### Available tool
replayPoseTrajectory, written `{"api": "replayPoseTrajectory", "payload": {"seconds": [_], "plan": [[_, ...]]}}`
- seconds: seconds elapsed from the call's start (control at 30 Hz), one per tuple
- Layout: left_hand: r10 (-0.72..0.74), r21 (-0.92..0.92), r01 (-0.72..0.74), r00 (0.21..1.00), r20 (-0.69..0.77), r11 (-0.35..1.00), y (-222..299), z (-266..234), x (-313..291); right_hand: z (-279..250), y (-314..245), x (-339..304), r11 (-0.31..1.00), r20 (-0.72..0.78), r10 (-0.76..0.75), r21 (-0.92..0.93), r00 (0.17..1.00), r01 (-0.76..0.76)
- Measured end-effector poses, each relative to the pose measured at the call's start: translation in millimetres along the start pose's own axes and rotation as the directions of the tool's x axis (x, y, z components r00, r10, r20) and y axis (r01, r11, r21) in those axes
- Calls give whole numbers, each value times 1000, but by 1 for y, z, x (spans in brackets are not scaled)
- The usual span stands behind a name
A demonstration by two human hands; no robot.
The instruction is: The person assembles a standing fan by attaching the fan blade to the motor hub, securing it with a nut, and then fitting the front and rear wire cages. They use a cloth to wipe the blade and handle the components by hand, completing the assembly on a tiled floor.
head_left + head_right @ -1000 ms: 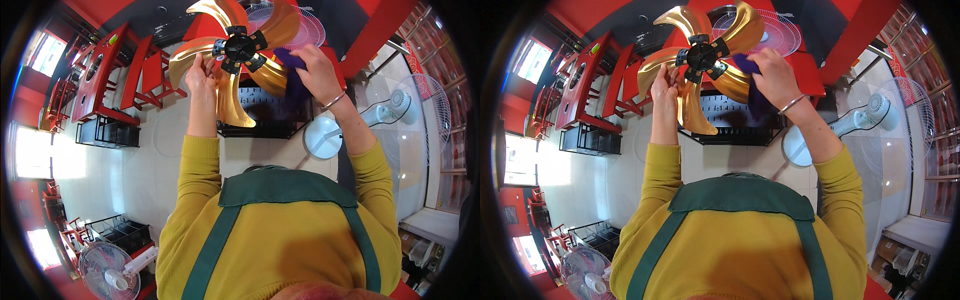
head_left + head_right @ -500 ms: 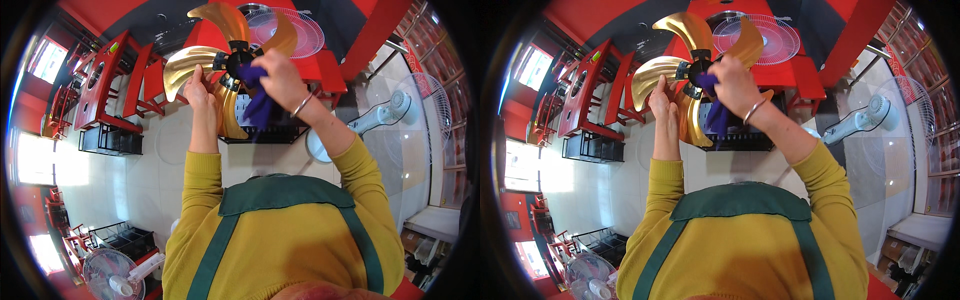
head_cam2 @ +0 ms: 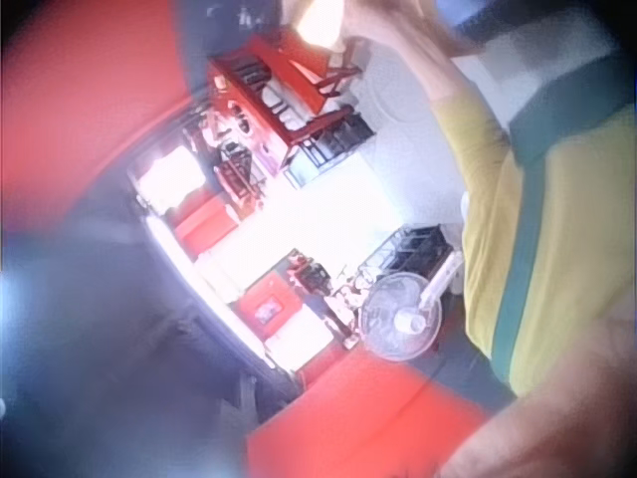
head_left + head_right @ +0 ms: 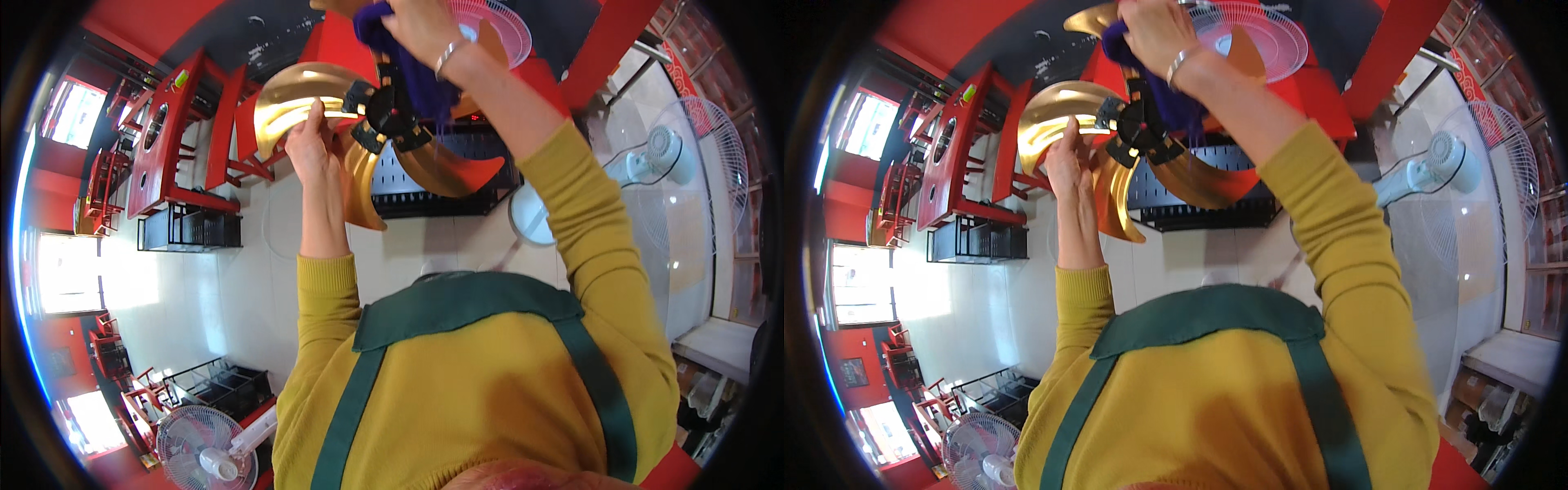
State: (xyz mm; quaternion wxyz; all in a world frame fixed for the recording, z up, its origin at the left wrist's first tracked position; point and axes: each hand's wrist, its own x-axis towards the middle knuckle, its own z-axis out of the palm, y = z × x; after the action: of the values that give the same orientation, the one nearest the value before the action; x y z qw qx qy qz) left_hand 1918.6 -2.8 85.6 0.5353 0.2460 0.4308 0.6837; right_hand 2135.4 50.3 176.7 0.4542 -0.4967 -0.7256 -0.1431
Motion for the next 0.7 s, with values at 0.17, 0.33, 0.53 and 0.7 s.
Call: {"api": "replayPoseTrajectory", "payload": {"seconds": [0.17,0.33,0.53,0.7], "plan": [[-18,26,21,994,-111,999,11,-42,30,-29,8,15,995,-248,39,102,968,-14],[-17,-128,11,999,-50,992,29,-111,57,-59,48,-64,866,-70,290,443,954,-231],[-47,-177,-22,925,-377,984,16,-146,77,10,125,-210,802,224,555,111,801,-587],[-88,-239,1,932,-352,971,9,-133,73,56,141,-288,750,476,652,-292,590,-593]]}}
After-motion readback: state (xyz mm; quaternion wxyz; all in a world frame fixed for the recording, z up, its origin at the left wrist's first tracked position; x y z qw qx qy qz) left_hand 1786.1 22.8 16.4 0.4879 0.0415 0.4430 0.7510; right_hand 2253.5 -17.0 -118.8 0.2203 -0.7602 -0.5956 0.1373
